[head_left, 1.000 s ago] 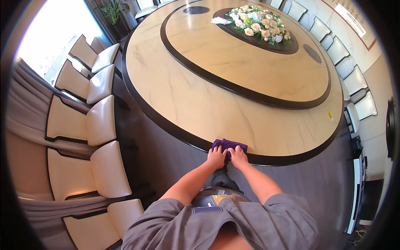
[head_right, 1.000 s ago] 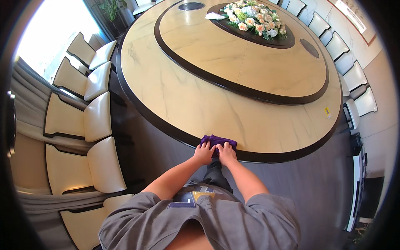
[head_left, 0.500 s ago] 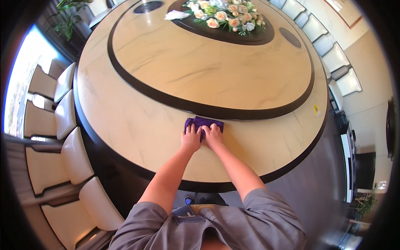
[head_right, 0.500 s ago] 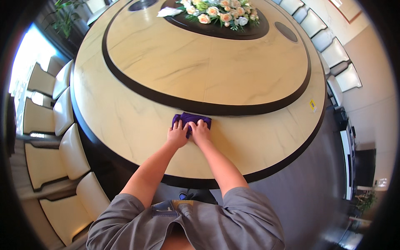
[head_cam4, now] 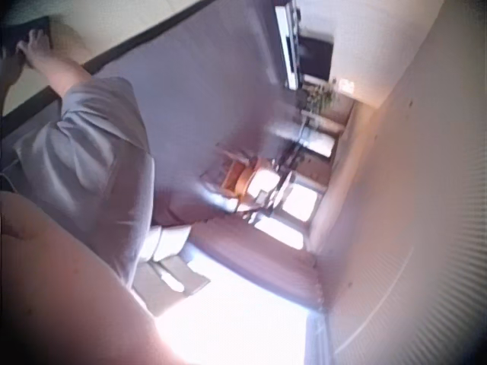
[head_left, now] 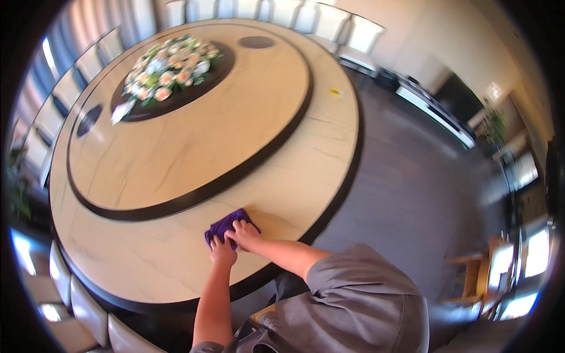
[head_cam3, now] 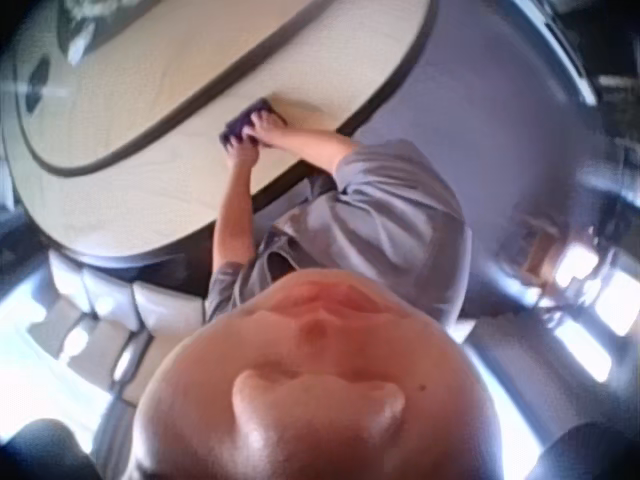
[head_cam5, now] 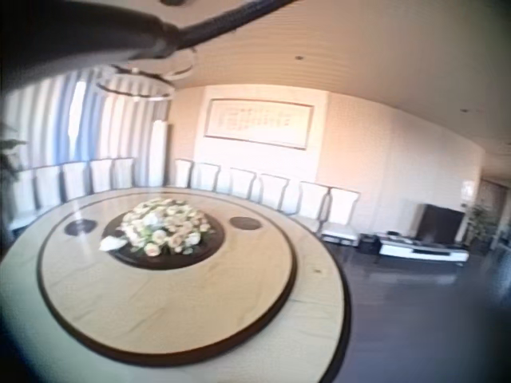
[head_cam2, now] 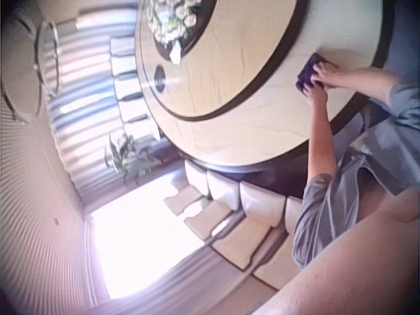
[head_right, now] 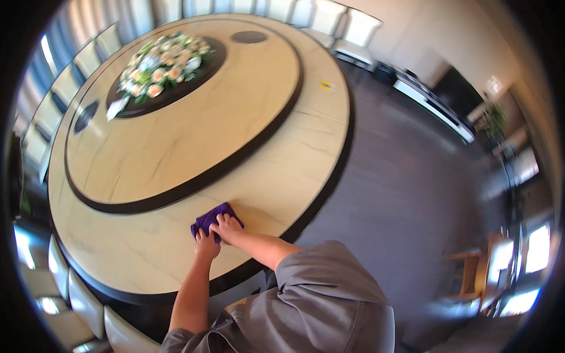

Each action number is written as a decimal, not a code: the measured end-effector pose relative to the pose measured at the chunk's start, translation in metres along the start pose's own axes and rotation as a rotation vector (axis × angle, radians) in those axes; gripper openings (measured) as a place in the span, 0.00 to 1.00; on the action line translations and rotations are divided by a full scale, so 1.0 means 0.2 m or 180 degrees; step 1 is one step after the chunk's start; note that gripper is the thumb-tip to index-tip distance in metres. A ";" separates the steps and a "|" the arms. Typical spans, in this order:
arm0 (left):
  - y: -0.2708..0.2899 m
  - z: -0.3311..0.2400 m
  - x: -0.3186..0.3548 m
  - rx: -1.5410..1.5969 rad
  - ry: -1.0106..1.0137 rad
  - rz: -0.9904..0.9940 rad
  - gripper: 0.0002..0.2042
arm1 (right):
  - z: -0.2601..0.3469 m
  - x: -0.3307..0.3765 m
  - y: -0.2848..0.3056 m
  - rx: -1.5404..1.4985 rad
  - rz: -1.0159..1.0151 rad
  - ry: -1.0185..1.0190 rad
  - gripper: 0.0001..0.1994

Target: The person wipes the tiered edge of a large circular table using a purple cloth, moving around the table's perimeter to clean the surface.

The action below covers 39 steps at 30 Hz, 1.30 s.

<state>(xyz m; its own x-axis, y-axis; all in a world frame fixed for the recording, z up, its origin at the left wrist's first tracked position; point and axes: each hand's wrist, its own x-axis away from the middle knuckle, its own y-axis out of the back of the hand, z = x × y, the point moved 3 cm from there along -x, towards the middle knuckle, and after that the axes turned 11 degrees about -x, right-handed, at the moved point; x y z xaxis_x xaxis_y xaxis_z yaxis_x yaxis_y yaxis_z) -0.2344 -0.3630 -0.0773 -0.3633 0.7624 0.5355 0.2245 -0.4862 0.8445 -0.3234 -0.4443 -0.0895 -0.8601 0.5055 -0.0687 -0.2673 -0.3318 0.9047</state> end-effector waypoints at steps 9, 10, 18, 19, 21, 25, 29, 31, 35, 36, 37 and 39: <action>-0.40 0.12 0.68 -0.0473 -0.0086 0.0348 0.42 | 0.51 0.64 -0.19 0.0189 0.0538 -0.0056 0.21; -0.41 0.17 0.70 -0.0496 -0.0099 0.0360 0.42 | 0.55 0.65 -0.18 0.0059 0.0733 -0.0031 0.23; -0.26 0.33 0.54 -0.0203 0.0019 0.0471 0.38 | 0.48 0.42 -0.21 -0.0259 0.1232 -0.0514 0.30; -0.24 0.36 0.45 -0.0186 -0.0001 0.0423 0.39 | 0.44 0.35 -0.24 -0.0277 0.1107 -0.0443 0.30; -0.16 0.45 0.30 -0.0219 -0.0015 0.0357 0.39 | 0.41 0.16 -0.25 -0.0306 0.0951 -0.0448 0.29; -0.04 0.71 -0.06 -0.0255 0.0106 0.0023 0.41 | 0.39 -0.35 -0.27 -0.0515 0.0721 -0.0384 0.26; 0.14 0.90 -0.25 -0.0269 0.0043 0.0015 0.41 | 0.44 -0.62 -0.28 -0.0440 0.0793 -0.0566 0.28; 0.14 0.93 -0.28 -0.0321 -0.0081 0.0060 0.41 | 0.45 -0.63 -0.36 -0.0258 0.0780 -0.0718 0.31; 0.08 0.98 -0.31 -0.0257 -0.0383 -0.0176 0.40 | 0.49 -0.60 -0.35 -0.0157 0.0627 -0.0726 0.36; 0.07 1.00 -0.30 -0.0234 -0.0496 -0.0243 0.40 | 0.50 -0.59 -0.37 -0.0169 0.0523 -0.0738 0.36; 0.06 1.02 -0.29 -0.0177 -0.0637 -0.0236 0.40 | 0.51 -0.57 -0.39 -0.0181 0.0417 -0.0753 0.36; 0.02 1.07 -0.21 -0.0288 -0.0773 -0.0249 0.40 | 0.58 -0.54 -0.42 -0.0219 0.0269 -0.0768 0.36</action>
<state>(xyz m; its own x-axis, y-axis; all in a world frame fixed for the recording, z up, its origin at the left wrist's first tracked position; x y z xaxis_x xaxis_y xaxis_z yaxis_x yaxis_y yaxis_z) -0.0244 -0.3064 -0.0955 -0.1464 0.8739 0.4635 0.1187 -0.4496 0.8853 -0.1574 -0.3780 -0.1092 -0.7543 0.6463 0.1154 -0.2350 -0.4300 0.8717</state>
